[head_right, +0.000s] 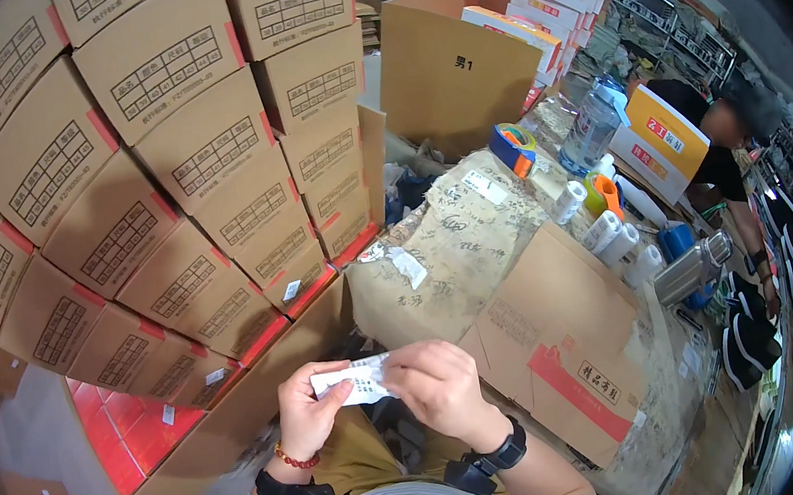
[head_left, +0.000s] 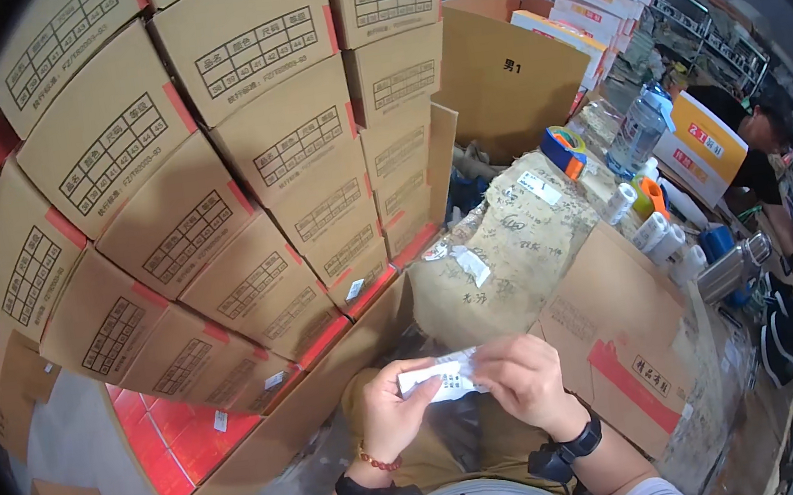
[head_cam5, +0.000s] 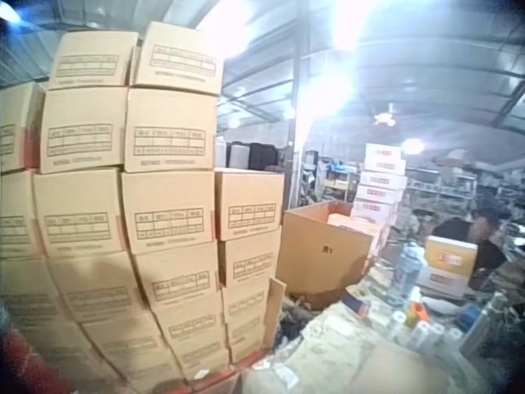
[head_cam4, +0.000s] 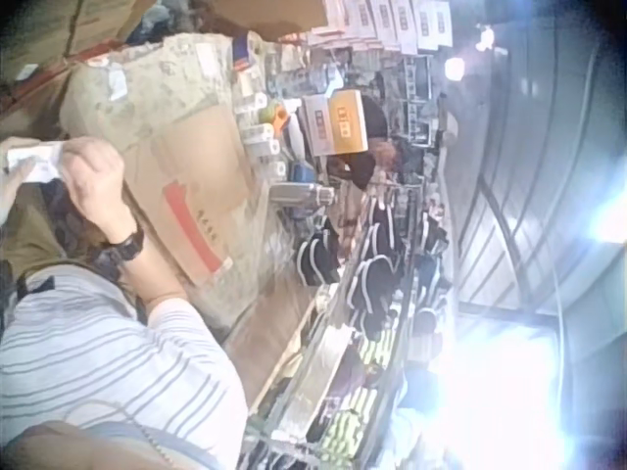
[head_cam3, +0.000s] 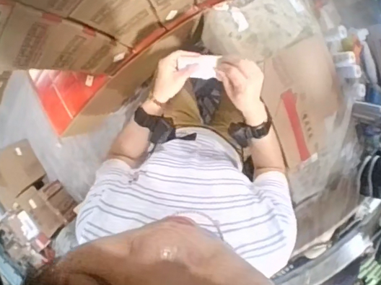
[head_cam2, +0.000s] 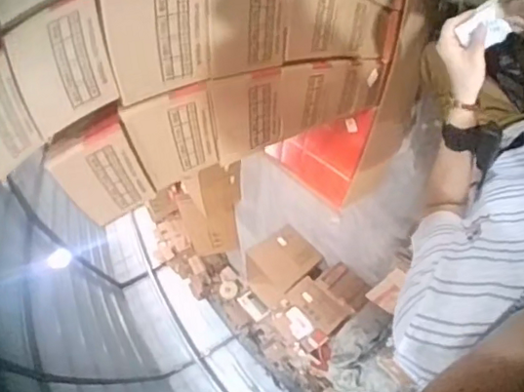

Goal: The recorder folds cardboard shoe boxes, places pairs of shoes inside, and applies identification labels to the stacked boxes.

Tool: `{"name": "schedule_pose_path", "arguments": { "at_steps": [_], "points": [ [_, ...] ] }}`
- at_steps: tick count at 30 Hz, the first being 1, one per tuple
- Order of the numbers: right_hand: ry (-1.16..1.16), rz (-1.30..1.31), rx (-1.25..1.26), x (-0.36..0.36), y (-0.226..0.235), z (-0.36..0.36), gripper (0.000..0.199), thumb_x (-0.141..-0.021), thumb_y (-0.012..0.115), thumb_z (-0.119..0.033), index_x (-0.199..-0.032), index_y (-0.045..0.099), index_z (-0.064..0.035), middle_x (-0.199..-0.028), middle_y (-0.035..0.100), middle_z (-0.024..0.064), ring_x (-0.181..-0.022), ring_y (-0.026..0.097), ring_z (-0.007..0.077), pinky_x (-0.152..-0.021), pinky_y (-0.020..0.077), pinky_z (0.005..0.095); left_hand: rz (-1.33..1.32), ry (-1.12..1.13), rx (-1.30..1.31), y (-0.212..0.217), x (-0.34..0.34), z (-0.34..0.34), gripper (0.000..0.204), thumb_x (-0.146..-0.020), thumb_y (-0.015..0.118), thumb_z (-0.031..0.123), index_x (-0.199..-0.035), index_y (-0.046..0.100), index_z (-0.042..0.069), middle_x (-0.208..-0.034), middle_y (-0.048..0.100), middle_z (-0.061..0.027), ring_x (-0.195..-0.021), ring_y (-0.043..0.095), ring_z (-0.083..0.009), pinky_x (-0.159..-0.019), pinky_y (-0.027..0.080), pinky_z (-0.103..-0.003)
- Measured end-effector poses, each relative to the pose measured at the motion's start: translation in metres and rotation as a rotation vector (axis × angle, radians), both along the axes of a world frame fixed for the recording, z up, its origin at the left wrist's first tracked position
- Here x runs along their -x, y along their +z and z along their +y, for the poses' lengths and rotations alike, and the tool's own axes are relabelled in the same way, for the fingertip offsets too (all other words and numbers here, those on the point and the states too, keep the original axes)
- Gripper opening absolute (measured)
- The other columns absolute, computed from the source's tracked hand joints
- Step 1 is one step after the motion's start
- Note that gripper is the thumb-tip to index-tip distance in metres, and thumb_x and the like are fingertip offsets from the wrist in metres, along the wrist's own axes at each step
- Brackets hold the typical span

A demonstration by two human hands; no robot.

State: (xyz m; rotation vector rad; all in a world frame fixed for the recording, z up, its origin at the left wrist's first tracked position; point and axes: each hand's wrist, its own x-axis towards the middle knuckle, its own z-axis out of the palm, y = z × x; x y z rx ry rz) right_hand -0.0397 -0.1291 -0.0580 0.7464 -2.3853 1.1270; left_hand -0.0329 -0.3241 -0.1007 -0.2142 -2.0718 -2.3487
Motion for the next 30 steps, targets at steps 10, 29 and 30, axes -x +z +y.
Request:
{"name": "schedule_pose_path", "arguments": {
  "at_steps": [10, 29, 30],
  "points": [
    [0.108, 0.244, -0.229, 0.019, 0.001, -0.013, 0.038, -0.072, 0.073, -0.013, -0.110, 0.067, -0.0120, -0.089, 0.065, 0.0004, -0.082, 0.058, 0.0185, -0.071, 0.0428, 0.0337, -0.049, -0.121, 0.044, -0.017, 0.021, -0.018, 0.026, -0.091, 0.055, 0.000, -0.116, 0.058, -0.005, -0.105, 0.066, -0.0084, -0.091, 0.061, -0.0104, -0.080, 0.050, -0.025],
    [-0.017, -0.288, 1.559, 0.231, -0.042, -0.077, 0.068, -0.078, 0.067, 0.007, -0.124, 0.020, -0.0101, -0.123, 0.037, 0.0121, -0.094, 0.062, 0.0225, -0.080, 0.0525, 0.0299, -0.391, 0.192, -0.021, -0.073, 0.014, -0.078, 0.044, -0.080, 0.062, -0.008, -0.123, 0.053, -0.007, -0.106, 0.064, -0.0143, -0.093, 0.063, -0.0192, -0.085, 0.051, -0.032],
    [0.017, -0.205, 1.670, 0.239, -0.031, -0.088, 0.069, -0.077, 0.068, 0.007, -0.122, 0.019, -0.0099, -0.124, 0.037, 0.0124, -0.094, 0.062, 0.0226, -0.080, 0.0525, 0.0303, -0.387, 0.229, -0.021, -0.084, 0.006, -0.085, 0.045, -0.079, 0.062, -0.011, -0.122, 0.053, -0.007, -0.105, 0.064, -0.0149, -0.092, 0.064, -0.0202, -0.083, 0.052, -0.033]
  ]
}}
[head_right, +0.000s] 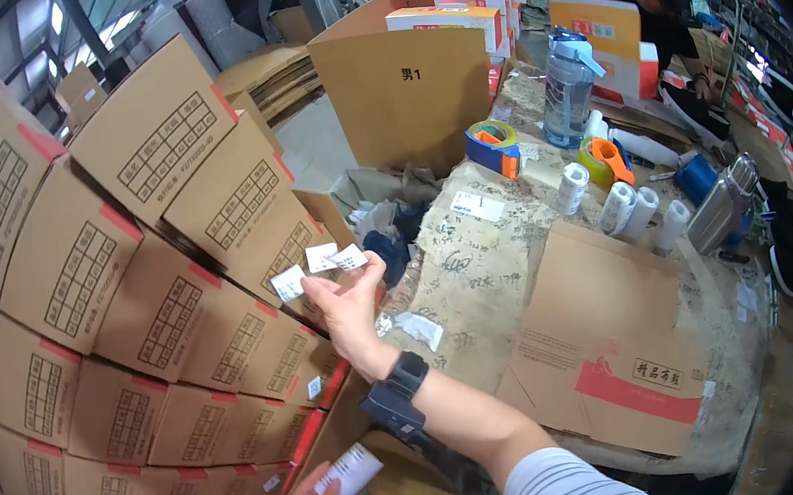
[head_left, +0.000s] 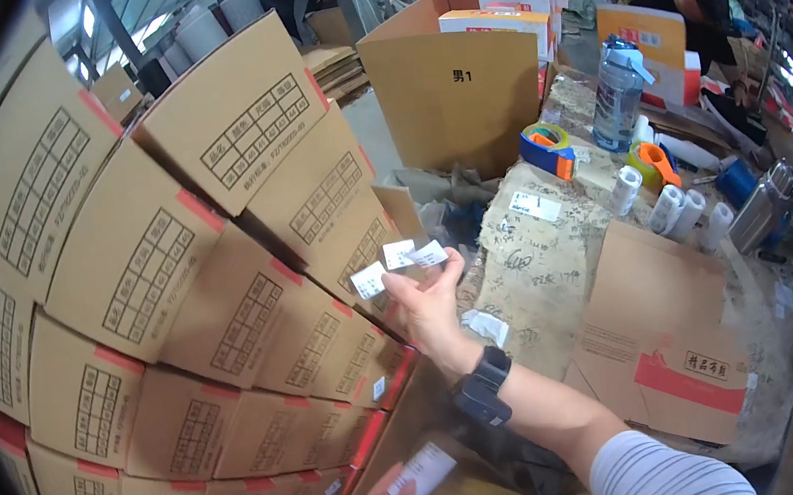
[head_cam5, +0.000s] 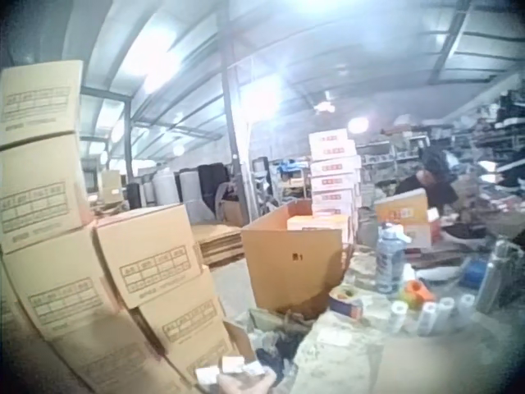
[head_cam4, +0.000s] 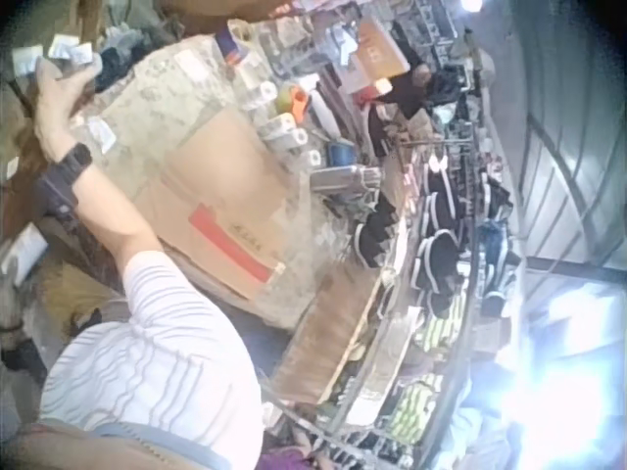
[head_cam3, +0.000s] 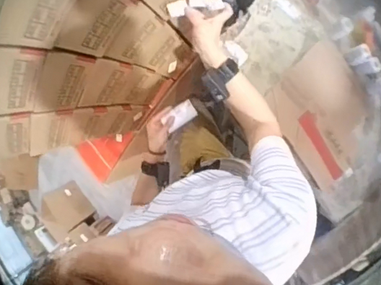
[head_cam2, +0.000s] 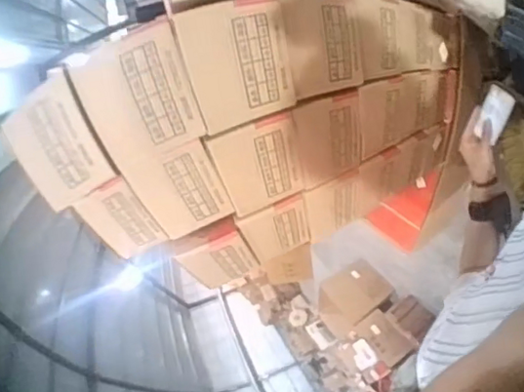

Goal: The recorder folds cardboard shoe boxes, places pairs of shoes inside, and applies identification labels to the stacked boxes.

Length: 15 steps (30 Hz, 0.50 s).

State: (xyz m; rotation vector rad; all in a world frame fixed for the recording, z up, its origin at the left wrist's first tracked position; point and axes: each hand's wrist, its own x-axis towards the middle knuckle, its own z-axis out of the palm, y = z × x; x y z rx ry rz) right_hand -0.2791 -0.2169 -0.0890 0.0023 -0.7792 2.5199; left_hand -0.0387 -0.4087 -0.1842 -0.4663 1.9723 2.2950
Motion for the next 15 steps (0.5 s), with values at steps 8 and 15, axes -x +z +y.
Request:
{"name": "schedule_pose_path", "arguments": {
  "at_steps": [8, 15],
  "points": [
    [-0.141, -0.092, -0.066, 0.027, -0.033, -0.005, 0.065, -0.079, 0.072, -0.004, -0.120, 0.021, -0.0062, -0.102, 0.050, 0.0099, -0.071, 0.055, 0.0117, -0.058, 0.0474, 0.0236, 0.014, -0.213, 0.061, 0.012, -0.008, 0.005, 0.063, -0.084, 0.060, -0.003, -0.142, 0.035, 0.001, -0.113, 0.062, -0.0113, -0.094, 0.061, -0.0177, -0.078, 0.052, -0.028],
    [-0.392, -0.424, -0.516, 0.036, -0.097, 0.006, 0.022, -0.090, 0.061, -0.017, -0.105, 0.051, -0.0033, -0.092, 0.055, 0.0031, -0.081, 0.052, 0.0113, -0.077, 0.0429, 0.0274, -0.003, -0.243, 0.058, 0.001, -0.002, 0.011, 0.060, -0.083, 0.060, -0.007, -0.139, 0.040, 0.000, -0.114, 0.061, -0.0108, -0.089, 0.061, -0.0136, -0.073, 0.051, -0.025]
  ]
}}
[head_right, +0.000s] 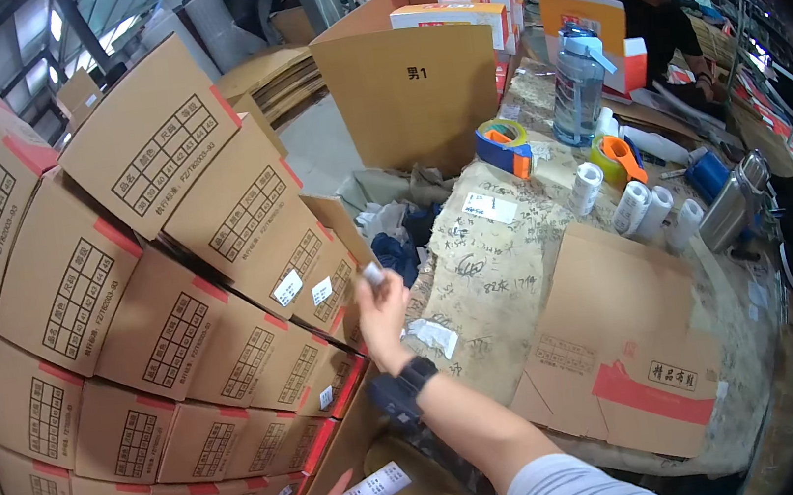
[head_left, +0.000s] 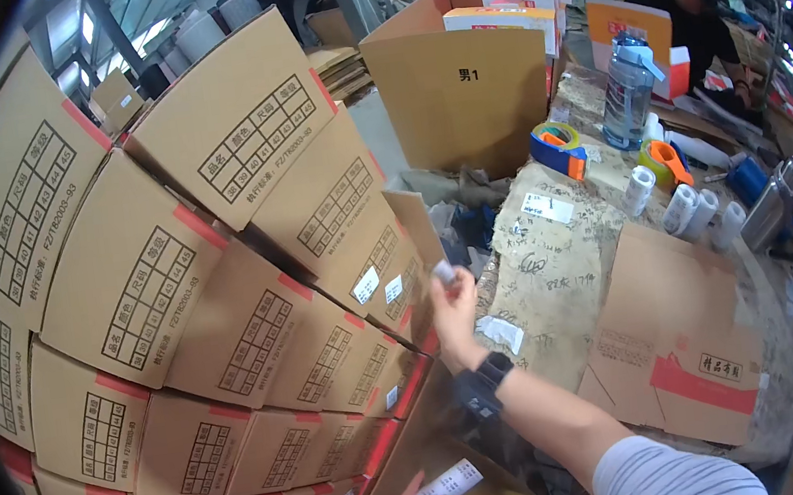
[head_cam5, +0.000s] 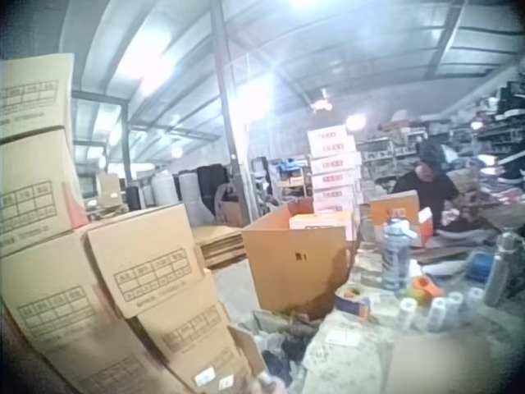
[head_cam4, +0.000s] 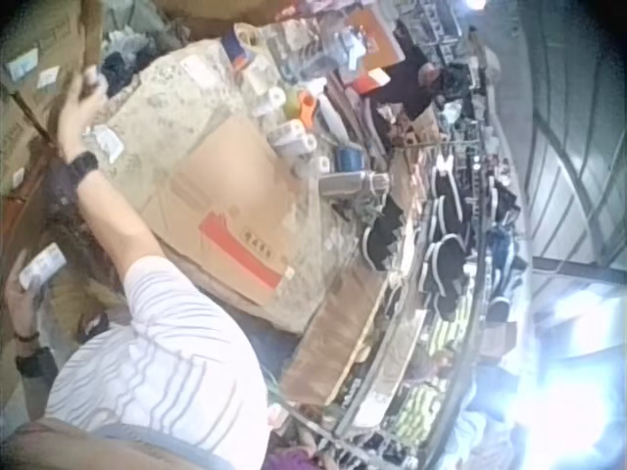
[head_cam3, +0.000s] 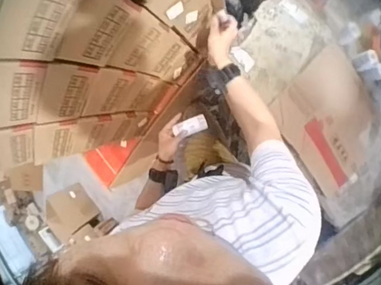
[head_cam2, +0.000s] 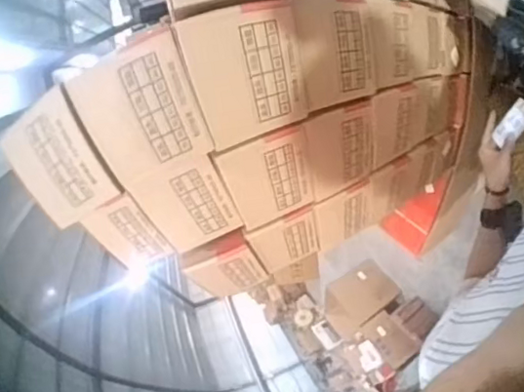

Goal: The recorder folds cardboard shoe boxes, places pairs of shoes inside, and applies identification labels to the stacked boxes.

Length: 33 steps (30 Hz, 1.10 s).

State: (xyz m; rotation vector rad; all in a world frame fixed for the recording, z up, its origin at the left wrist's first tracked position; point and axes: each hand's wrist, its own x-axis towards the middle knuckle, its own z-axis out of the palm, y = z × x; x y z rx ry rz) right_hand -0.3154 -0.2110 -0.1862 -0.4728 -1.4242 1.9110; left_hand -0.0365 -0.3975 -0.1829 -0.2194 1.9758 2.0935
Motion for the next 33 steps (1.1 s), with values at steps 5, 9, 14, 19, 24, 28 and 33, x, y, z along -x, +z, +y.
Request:
{"name": "schedule_pose_path", "arguments": {
  "at_steps": [5, 9, 14, 19, 24, 28, 33],
  "points": [
    [0.116, 0.084, 0.723, -0.006, -0.037, -0.033, 0.010, -0.096, 0.047, -0.010, -0.096, 0.054, -0.0035, -0.084, 0.055, 0.0018, -0.079, 0.051, 0.0129, -0.076, 0.0414, 0.0282, -0.011, 0.067, -0.040, 0.007, -0.001, 0.003, 0.061, -0.082, 0.061, -0.007, -0.139, 0.039, 0.000, -0.113, 0.062, -0.0104, -0.097, 0.060, -0.0165, -0.086, 0.048, -0.028],
    [0.100, -0.247, 0.511, 0.012, -0.038, -0.053, 0.016, -0.095, 0.048, -0.013, -0.105, 0.050, -0.0002, -0.097, 0.055, 0.0083, -0.089, 0.052, 0.0195, -0.085, 0.0406, 0.0333, -0.030, 0.109, -0.011, 0.023, 0.002, -0.002, 0.063, -0.082, 0.060, -0.007, -0.140, 0.038, 0.000, -0.110, 0.062, -0.0104, -0.095, 0.060, -0.0160, -0.082, 0.049, -0.027],
    [-0.014, -0.320, 0.262, 0.009, -0.048, -0.055, 0.036, -0.093, 0.050, -0.014, -0.125, 0.038, -0.0008, -0.134, 0.037, 0.0168, -0.120, 0.041, 0.0251, -0.102, 0.0320, 0.0353, 0.027, 0.108, -0.016, 0.011, -0.002, -0.008, 0.062, -0.084, 0.060, -0.004, -0.140, 0.036, 0.000, -0.109, 0.062, -0.0111, -0.090, 0.061, -0.0147, -0.074, 0.050, -0.024],
    [0.295, 0.190, -0.228, -0.060, 0.075, -0.052, 0.056, -0.099, 0.041, -0.017, -0.144, 0.015, 0.0010, -0.146, 0.032, 0.0182, -0.134, 0.032, 0.0288, -0.112, 0.0221, 0.0367, 0.093, 0.341, -0.079, 0.034, 0.004, -0.016, 0.062, -0.077, 0.060, -0.014, -0.135, 0.039, -0.006, -0.109, 0.062, -0.0169, -0.093, 0.064, -0.0213, -0.084, 0.052, -0.033],
    [0.459, 0.078, -0.189, -0.067, 0.070, -0.031, 0.066, -0.101, 0.040, -0.029, -0.147, 0.004, 0.0013, -0.146, 0.035, 0.0196, -0.134, 0.034, 0.0283, -0.110, 0.0265, 0.0373, 0.249, 0.334, -0.035, 0.064, 0.021, -0.017, 0.071, -0.077, 0.060, -0.013, -0.141, 0.029, -0.004, -0.108, 0.061, -0.0155, -0.095, 0.062, -0.0203, -0.086, 0.050, -0.033],
    [0.801, 0.241, -0.083, -0.133, 0.077, -0.019, 0.058, -0.101, 0.038, -0.032, -0.145, 0.017, 0.0002, -0.139, 0.045, 0.0164, -0.126, 0.045, 0.0257, -0.106, 0.0328, 0.0364, 0.459, 0.335, 0.015, 0.091, 0.034, -0.014, 0.071, -0.079, 0.062, -0.006, -0.141, 0.027, -0.003, -0.112, 0.060, -0.0166, -0.102, 0.060, -0.0206, -0.089, 0.048, -0.032],
    [1.150, 0.255, -0.158, -0.192, 0.097, 0.000, 0.041, -0.100, 0.042, -0.024, -0.134, 0.038, -0.0018, -0.123, 0.054, 0.0127, -0.113, 0.052, 0.0213, -0.098, 0.0389, 0.0334, 0.595, 0.176, -0.189, 0.115, 0.043, 0.024, 0.081, -0.077, 0.068, -0.006, -0.143, 0.023, 0.001, -0.120, 0.056, -0.0148, -0.109, 0.058, -0.0205, -0.091, 0.049, -0.034]
  ]
}}
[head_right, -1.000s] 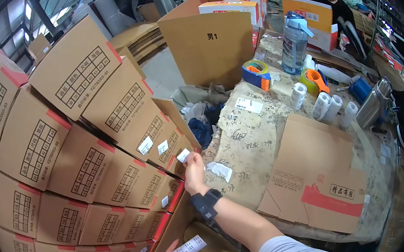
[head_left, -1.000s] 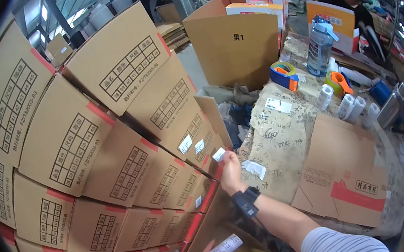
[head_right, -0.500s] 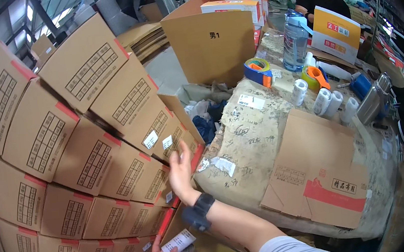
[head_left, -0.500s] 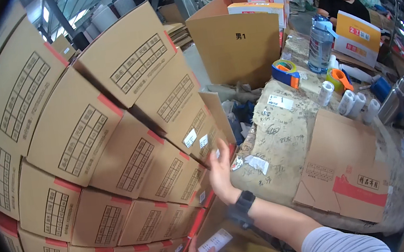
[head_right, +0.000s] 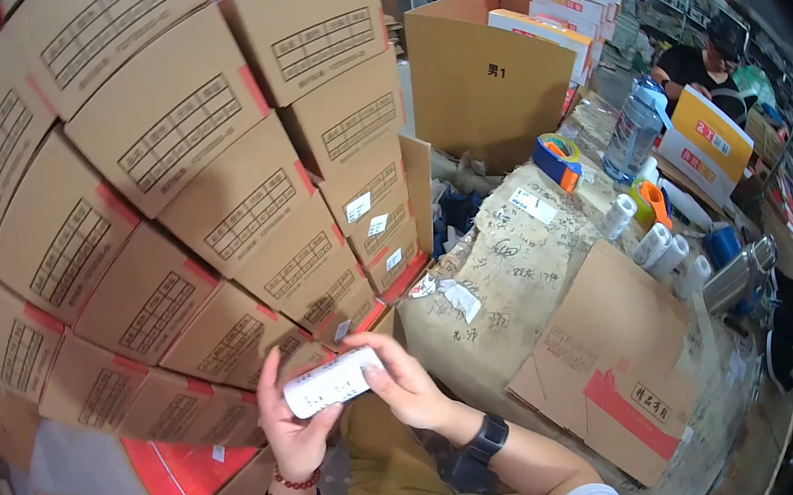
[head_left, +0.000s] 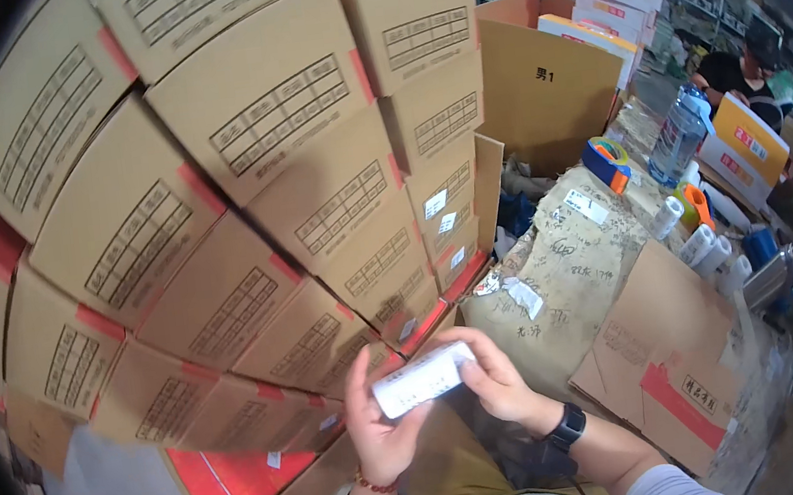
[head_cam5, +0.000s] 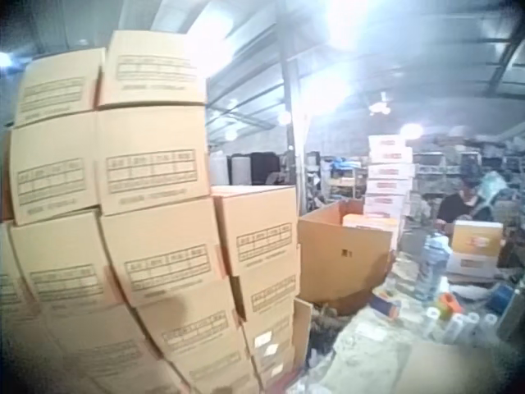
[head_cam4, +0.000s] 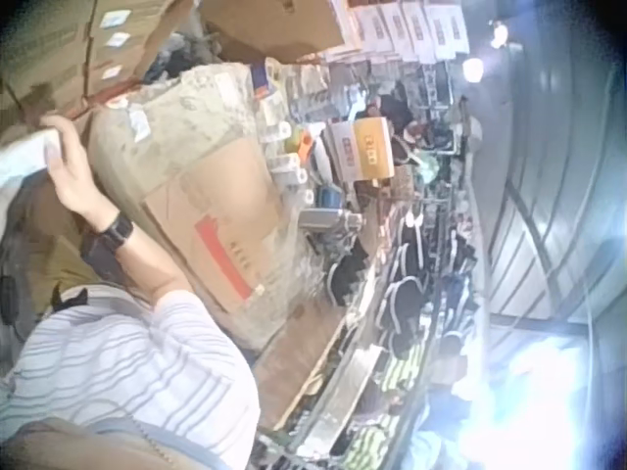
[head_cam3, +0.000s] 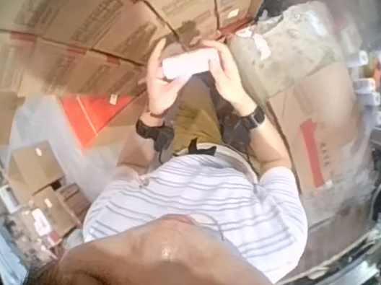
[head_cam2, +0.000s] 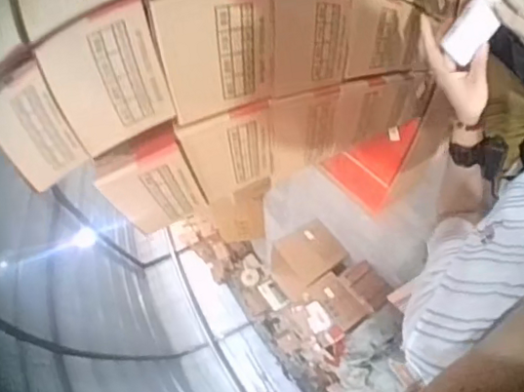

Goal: The recorder folds cardboard shoe boxes, places pairs of shoes inside, and applies identification labels to the stacked boxes.

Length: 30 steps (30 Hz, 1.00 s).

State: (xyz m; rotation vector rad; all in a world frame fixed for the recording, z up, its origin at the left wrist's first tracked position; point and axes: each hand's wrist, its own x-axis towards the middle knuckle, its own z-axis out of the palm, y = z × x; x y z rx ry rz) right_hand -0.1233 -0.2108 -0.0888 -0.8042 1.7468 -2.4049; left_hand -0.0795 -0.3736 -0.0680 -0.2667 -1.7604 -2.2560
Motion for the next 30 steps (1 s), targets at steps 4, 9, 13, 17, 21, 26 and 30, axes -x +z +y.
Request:
{"name": "schedule_pose_path", "arguments": {
  "at_steps": [4, 9, 13, 17, 21, 26, 30],
  "points": [
    [-0.181, 0.345, -0.193, -0.006, 0.006, 0.019, 0.034, -0.098, 0.044, -0.020, -0.127, 0.043, -0.0019, -0.111, 0.059, 0.0107, -0.104, 0.056, 0.0203, -0.090, 0.0446, 0.0329, -0.045, -0.126, 0.002, 0.001, -0.003, 0.010, 0.056, -0.079, 0.070, -0.004, -0.128, 0.043, -0.003, -0.112, 0.060, -0.0120, -0.099, 0.061, -0.0159, -0.085, 0.050, -0.029],
    [-0.086, 0.031, -0.044, -0.021, 0.018, 0.025, 0.052, -0.089, 0.062, -0.031, -0.128, 0.043, -0.0031, -0.121, 0.052, 0.0117, -0.109, 0.052, 0.0202, -0.091, 0.0436, 0.0348, -0.059, -0.065, 0.073, -0.001, -0.009, 0.027, 0.032, -0.081, 0.069, -0.001, -0.110, 0.056, -0.003, -0.105, 0.064, -0.0081, -0.091, 0.062, -0.0132, -0.078, 0.051, -0.026],
    [-0.067, -0.019, 0.004, -0.032, 0.035, 0.034, 0.054, -0.085, 0.069, -0.025, -0.127, 0.044, -0.0019, -0.123, 0.050, 0.0122, -0.114, 0.048, 0.0192, -0.094, 0.0419, 0.0356, -0.032, -0.017, 0.037, -0.007, -0.008, 0.029, 0.034, -0.081, 0.070, 0.000, -0.112, 0.057, -0.003, -0.106, 0.063, -0.0080, -0.098, 0.060, -0.0130, -0.082, 0.050, -0.027],
    [-0.262, 0.192, -0.286, -0.036, 0.032, 0.044, 0.048, -0.081, 0.073, -0.016, -0.120, 0.049, -0.0026, -0.113, 0.056, 0.0112, -0.098, 0.058, 0.0171, -0.085, 0.0476, 0.0314, -0.055, -0.212, -0.175, 0.010, -0.011, 0.033, 0.062, -0.078, 0.073, 0.001, -0.132, 0.040, 0.001, -0.115, 0.057, -0.0105, -0.108, 0.056, -0.0165, -0.090, 0.048, -0.031],
    [-0.260, -0.211, -0.057, -0.049, 0.029, 0.032, 0.035, -0.086, 0.068, -0.018, -0.113, 0.051, -0.0043, -0.096, 0.059, 0.0070, -0.081, 0.060, 0.0110, -0.066, 0.0509, 0.0252, -0.005, -0.190, -0.056, 0.007, -0.020, 0.048, 0.080, -0.076, 0.075, 0.002, -0.140, 0.027, 0.003, -0.118, 0.055, -0.0132, -0.107, 0.057, -0.0206, -0.090, 0.049, -0.034],
    [-0.053, -0.636, 0.138, -0.048, 0.041, 0.037, 0.027, -0.098, 0.050, -0.030, -0.107, 0.051, -0.0054, -0.080, 0.061, 0.0038, -0.066, 0.061, 0.0097, -0.051, 0.0487, 0.0207, 0.336, 0.051, 0.452, -0.018, -0.021, 0.044, 0.085, -0.078, 0.076, 0.010, -0.142, 0.022, 0.003, -0.123, 0.051, -0.0185, -0.105, 0.058, -0.0235, -0.086, 0.051, -0.035],
    [-0.165, -0.359, 0.074, -0.051, 0.020, 0.036, 0.030, -0.098, 0.048, -0.030, -0.110, 0.052, -0.0025, -0.088, 0.063, 0.0072, -0.071, 0.063, 0.0163, -0.062, 0.0513, 0.0268, 0.033, 0.003, -0.142, 0.005, -0.023, 0.062, 0.084, -0.072, 0.079, 0.007, -0.140, 0.028, 0.001, -0.119, 0.057, -0.0167, -0.101, 0.062, -0.0216, -0.085, 0.051, -0.034]
  ]
}}
